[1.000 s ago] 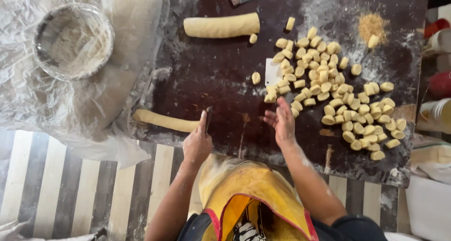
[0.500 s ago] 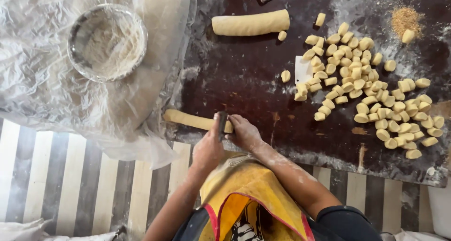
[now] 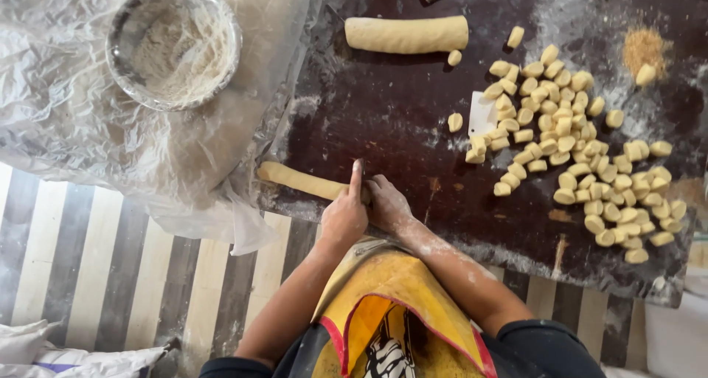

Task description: The person rolls a length of dough back and forth on a floured wooden table to form a long rope, then cuts the rope into small dough pieces with a bench scraper, flicking each piece onto a growing pile. A second worker occasionally reaches pieces from the pile.

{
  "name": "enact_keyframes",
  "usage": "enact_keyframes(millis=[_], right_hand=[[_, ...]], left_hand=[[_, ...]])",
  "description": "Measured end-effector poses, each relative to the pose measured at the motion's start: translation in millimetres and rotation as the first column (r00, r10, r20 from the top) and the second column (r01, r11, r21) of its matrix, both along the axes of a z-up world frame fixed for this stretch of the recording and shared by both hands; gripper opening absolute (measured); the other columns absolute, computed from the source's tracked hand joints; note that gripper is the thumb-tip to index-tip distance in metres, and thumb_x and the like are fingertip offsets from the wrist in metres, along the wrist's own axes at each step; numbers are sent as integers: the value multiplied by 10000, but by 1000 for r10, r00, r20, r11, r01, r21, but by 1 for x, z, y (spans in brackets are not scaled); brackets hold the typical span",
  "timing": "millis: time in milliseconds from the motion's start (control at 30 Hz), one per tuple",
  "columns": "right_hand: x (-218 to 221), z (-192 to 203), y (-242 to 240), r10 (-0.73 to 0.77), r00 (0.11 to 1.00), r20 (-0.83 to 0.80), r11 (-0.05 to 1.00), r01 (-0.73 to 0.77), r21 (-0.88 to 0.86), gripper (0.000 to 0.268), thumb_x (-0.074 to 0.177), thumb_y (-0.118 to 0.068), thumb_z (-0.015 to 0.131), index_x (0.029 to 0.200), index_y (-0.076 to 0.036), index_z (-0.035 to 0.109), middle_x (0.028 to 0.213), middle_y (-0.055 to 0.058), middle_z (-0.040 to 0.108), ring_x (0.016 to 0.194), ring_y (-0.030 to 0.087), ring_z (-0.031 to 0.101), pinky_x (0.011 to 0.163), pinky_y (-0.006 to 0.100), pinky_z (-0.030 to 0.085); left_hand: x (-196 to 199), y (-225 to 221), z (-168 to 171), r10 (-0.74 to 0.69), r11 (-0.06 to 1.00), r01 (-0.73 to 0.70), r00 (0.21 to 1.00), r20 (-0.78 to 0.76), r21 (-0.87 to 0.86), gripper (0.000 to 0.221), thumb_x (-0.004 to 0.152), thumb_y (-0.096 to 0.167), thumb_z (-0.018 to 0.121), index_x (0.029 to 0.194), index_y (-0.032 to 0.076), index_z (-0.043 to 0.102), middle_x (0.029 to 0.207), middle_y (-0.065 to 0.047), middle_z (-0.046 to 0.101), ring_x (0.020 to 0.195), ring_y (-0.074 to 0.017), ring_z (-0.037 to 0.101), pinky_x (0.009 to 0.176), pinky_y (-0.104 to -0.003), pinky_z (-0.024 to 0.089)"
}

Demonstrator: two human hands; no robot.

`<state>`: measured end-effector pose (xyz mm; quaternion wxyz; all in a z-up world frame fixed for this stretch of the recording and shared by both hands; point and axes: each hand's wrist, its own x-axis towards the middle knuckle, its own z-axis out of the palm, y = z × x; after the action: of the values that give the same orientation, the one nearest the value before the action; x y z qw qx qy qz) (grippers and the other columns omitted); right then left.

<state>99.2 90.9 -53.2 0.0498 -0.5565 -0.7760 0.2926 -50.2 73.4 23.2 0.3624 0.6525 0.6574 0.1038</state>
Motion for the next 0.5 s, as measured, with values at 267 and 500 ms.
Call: enact_keyframes(millis=[267,500], right_hand=[[48,-55,3,-677,504,-536,723,322,-611,289,876,-89,690,1160,-32,696,1029,75,712,917,205,676,826,332,572],[120,4,69,-674,-68,-735,613,503,-609,443,873,71,524,1307,-12,569,1241,189,615,1023,253,670,840,355,629]], left_hand=[[-61,-51,0,223,975,-224,971,85,0,869,900,114,538,1654,178,111,1109,-284,705,876,-497,679,764,-586,525],[-70,-58,-7,243,969,-247,943,228,-12,881,890,99,525,1642,130,69,1183,-295,692,936,-502,675,801,-570,523]])
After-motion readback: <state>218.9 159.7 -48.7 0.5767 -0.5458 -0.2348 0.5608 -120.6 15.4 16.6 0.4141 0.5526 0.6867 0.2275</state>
